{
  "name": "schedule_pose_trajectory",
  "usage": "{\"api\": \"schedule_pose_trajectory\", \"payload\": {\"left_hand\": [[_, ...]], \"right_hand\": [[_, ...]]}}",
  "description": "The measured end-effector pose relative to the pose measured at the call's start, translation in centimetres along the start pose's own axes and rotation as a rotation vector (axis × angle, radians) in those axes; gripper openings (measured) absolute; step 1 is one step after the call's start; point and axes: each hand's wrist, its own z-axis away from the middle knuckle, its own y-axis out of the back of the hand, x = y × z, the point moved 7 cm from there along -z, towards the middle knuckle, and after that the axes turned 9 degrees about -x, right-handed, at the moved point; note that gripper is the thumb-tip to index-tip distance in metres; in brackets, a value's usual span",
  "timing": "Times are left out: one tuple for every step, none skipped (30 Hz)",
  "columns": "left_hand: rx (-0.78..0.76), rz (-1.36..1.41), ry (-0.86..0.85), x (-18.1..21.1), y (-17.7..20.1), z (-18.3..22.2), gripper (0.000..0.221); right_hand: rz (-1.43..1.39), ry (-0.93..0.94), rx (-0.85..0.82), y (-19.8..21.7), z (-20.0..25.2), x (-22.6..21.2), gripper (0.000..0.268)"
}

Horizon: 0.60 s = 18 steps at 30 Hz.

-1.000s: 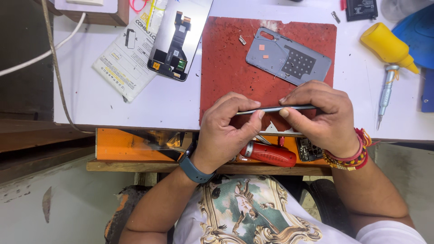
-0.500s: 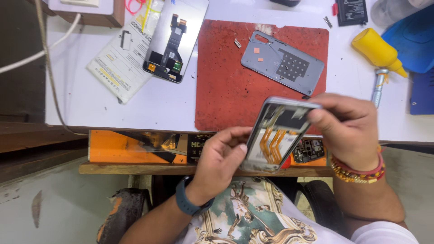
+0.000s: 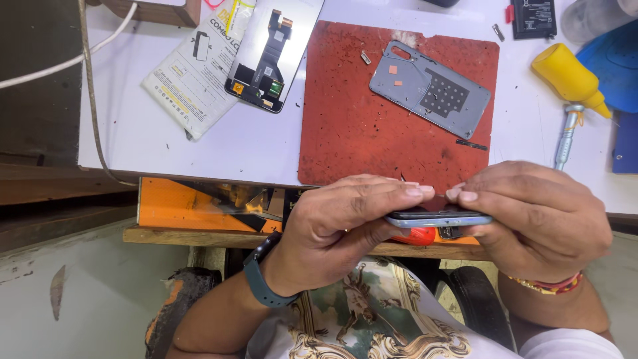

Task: The person aligns and fits a mobile phone screen into its chassis and then uses a screwdriver to secure internal components with screws.

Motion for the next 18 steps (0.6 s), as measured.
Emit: {"api": "schedule_pose_trajectory", "payload": {"left_hand": [[0.000,-0.001,-0.006,0.1,0.0,0.0,0.034],[0.001,-0.001,-0.012,0.1,0.0,0.0,0.034],[0.004,-0.024,-0.019,0.1,0.1,0.0,0.033],[0.005,-0.041,-0.028,0.0,0.2,0.0,0.033],[0.007,-0.058,-0.037,0.0,0.2,0.0,0.033],[0.005,-0.067,-0.049,0.0,0.3,-0.1,0.034],[0.005,-0.062,-0.057,-0.1,0.3,-0.1,0.034],[0.003,-0.058,-0.066,-0.1,0.3,-0.1,0.034],[0.003,-0.038,-0.072,-0.2,0.3,-0.2,0.032],[-0.001,-0.033,-0.075,-0.2,0.3,-0.3,0.031],[-0.005,-0.027,-0.079,-0.2,0.4,-0.4,0.029],[-0.013,-0.035,-0.080,-0.2,0.5,-0.4,0.027],[-0.015,-0.051,-0.081,-0.1,0.5,-0.5,0.027],[-0.016,-0.065,-0.082,-0.1,0.5,-0.6,0.026],[-0.012,-0.087,-0.084,-0.1,0.5,-0.7,0.027],[-0.006,-0.098,-0.085,0.0,0.5,-0.7,0.027],[0.000,-0.110,-0.086,0.0,0.5,-0.7,0.027],[0.007,-0.112,-0.086,-0.1,0.4,-0.7,0.026]], "right_hand": [[-0.002,0.024,0.005,0.1,-0.2,0.0,0.023],[-0.005,0.048,0.008,0.1,-0.3,0.0,0.023],[-0.008,0.071,0.011,0.1,-0.3,0.0,0.023],[-0.003,0.075,0.017,0.1,-0.2,0.0,0.022],[0.002,0.079,0.023,0.1,-0.2,0.1,0.021],[0.007,0.082,0.030,0.0,-0.1,0.2,0.021],[0.002,0.074,0.034,-0.2,-0.1,0.4,0.022],[-0.003,0.065,0.038,-0.3,-0.1,0.6,0.023],[-0.008,0.057,0.043,-0.3,0.0,0.7,0.024],[-0.023,0.082,0.030,-0.3,-0.1,0.8,0.024],[-0.039,0.108,0.017,-0.2,-0.2,1.0,0.023],[-0.054,0.133,0.003,-0.2,-0.3,1.0,0.022],[-0.056,0.123,0.009,-0.2,-0.2,1.1,0.023],[-0.058,0.113,0.013,-0.2,-0.1,1.1,0.024],[-0.060,0.103,0.018,-0.2,-0.1,1.1,0.025],[-0.064,0.093,0.025,-0.2,0.0,1.1,0.025],[-0.067,0.083,0.031,-0.2,0.1,1.1,0.025],[-0.071,0.074,0.038,-0.3,0.2,1.2,0.025]]}}
